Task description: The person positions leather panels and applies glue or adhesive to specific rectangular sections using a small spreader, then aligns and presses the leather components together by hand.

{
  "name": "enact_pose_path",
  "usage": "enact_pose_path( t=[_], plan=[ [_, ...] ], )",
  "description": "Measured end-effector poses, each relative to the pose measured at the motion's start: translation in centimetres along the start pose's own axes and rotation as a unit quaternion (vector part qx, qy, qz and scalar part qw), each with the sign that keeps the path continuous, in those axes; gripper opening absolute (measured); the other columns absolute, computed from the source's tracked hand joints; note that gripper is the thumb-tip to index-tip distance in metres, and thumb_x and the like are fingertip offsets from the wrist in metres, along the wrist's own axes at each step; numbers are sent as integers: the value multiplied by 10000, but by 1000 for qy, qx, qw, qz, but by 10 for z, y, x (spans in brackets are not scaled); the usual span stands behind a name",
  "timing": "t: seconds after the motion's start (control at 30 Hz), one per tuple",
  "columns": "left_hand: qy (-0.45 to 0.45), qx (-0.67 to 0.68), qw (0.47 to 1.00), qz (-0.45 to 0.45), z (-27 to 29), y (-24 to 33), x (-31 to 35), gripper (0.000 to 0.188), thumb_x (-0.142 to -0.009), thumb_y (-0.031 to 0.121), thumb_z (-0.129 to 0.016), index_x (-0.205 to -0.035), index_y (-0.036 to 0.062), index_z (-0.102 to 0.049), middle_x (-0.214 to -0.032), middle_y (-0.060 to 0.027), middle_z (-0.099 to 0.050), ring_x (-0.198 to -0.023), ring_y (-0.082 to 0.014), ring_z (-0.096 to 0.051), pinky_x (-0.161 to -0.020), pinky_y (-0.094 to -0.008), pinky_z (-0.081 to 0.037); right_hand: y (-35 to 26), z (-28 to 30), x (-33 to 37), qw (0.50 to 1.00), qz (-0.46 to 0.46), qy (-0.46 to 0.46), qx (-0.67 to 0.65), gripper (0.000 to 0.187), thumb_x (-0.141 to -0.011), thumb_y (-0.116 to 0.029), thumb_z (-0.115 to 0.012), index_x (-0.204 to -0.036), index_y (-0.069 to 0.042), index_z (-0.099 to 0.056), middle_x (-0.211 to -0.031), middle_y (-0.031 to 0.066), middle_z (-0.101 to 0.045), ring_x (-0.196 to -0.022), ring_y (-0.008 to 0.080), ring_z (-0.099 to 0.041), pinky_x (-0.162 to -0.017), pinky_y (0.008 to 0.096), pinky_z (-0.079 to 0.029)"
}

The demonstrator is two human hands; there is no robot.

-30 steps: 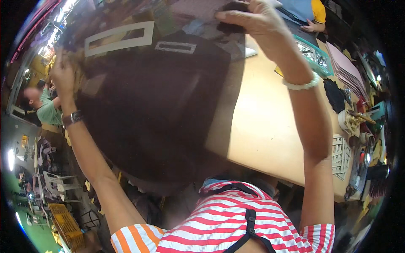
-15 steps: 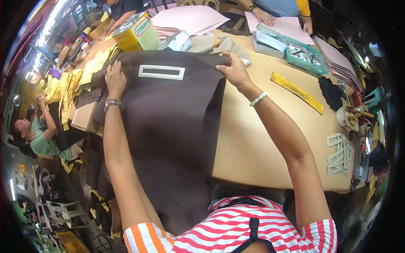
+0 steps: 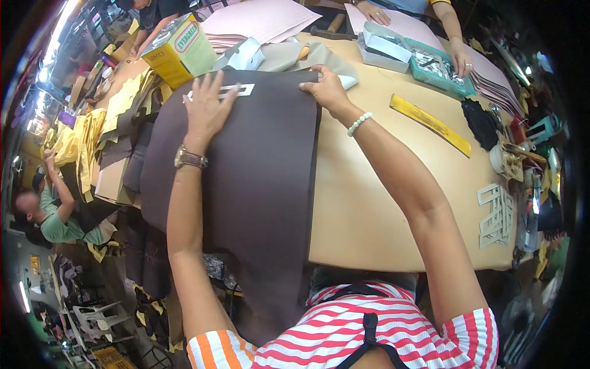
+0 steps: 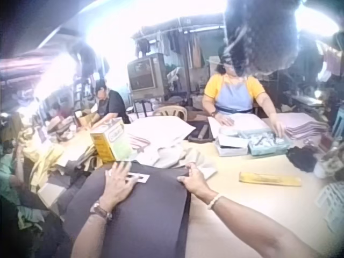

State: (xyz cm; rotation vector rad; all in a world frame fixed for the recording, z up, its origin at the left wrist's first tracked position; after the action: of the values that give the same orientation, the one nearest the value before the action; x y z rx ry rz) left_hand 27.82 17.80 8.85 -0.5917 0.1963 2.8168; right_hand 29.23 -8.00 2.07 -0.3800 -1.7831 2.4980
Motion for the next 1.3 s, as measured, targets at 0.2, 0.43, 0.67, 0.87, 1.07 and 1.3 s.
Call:
enact_pose_path(
  t=[0.2,0.43,0.67,0.87,1.07,1.3],
  plan=[
    [-4,18,1000,-4,-27,-22,25,643,-888,552,-430,-1376,133,-410,-1439,-167,-337,-1358,-371,-227,-1063,-612,-105,-14,23,56,994,68,82,-5,352,-795,-206,-648,-1056,8,-548,-817,151,-656,-777,253,-634,-717,338,-491],
    [-8,-31,999,-9,-28,-15,21,599,-909,502,-422,-1378,131,-406,-1449,-159,-324,-1361,-359,-229,-1044,-640,-122,-61,-21,146,894,362,-70,253,155,-641,-129,-641,-719,1,-608,-794,165,-590,-763,303,-568,-681,389,-476],
    [-59,-4,998,35,-32,-4,23,656,-896,544,-416,-1405,133,-360,-1468,-150,-295,-1377,-343,-202,-1041,-655,-101,-32,-19,146,919,303,-52,249,240,-678,-34,-605,-914,8,-618,-832,155,-592,-793,304,-567,-712,381,-487],
    [-70,-31,996,52,-38,0,21,695,-877,603,-407,-1424,180,-331,-1489,-138,-259,-1392,-327,-172,-1041,-653,-81,-5,88,161,943,235,59,228,293,-739,-51,-589,-1029,-20,-607,-890,119,-620,-822,303,-598,-729,394,-495],
    [-96,-41,994,38,-45,4,16,685,-872,607,-417,-1427,220,-316,-1477,-157,-264,-1374,-368,-185,-1016,-680,-102,-46,136,161,934,269,158,174,290,-724,-51,-596,-1012,-40,-626,-855,124,-631,-793,299,-610,-713,389,-495],
    [-140,-62,980,-130,-70,-45,11,546,-936,437,-383,-1422,197,-313,-1471,-128,-284,-1366,-367,-198,-1031,-628,-102,-118,19,175,915,384,59,108,327,-740,-24,-576,-1064,-60,-603,-868,111,-634,-801,283,-624,-694,372,-491]
  ],
)
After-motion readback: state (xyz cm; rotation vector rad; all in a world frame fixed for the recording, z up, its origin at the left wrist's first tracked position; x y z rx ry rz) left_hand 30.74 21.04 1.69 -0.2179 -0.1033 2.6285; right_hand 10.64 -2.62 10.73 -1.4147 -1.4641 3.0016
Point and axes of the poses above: each hand's wrist, its own x-axis away from the middle knuckle, its own z-axis out of the back of the hand, y = z × x, the point moved 6 cm from there along -x, towards the middle knuckle
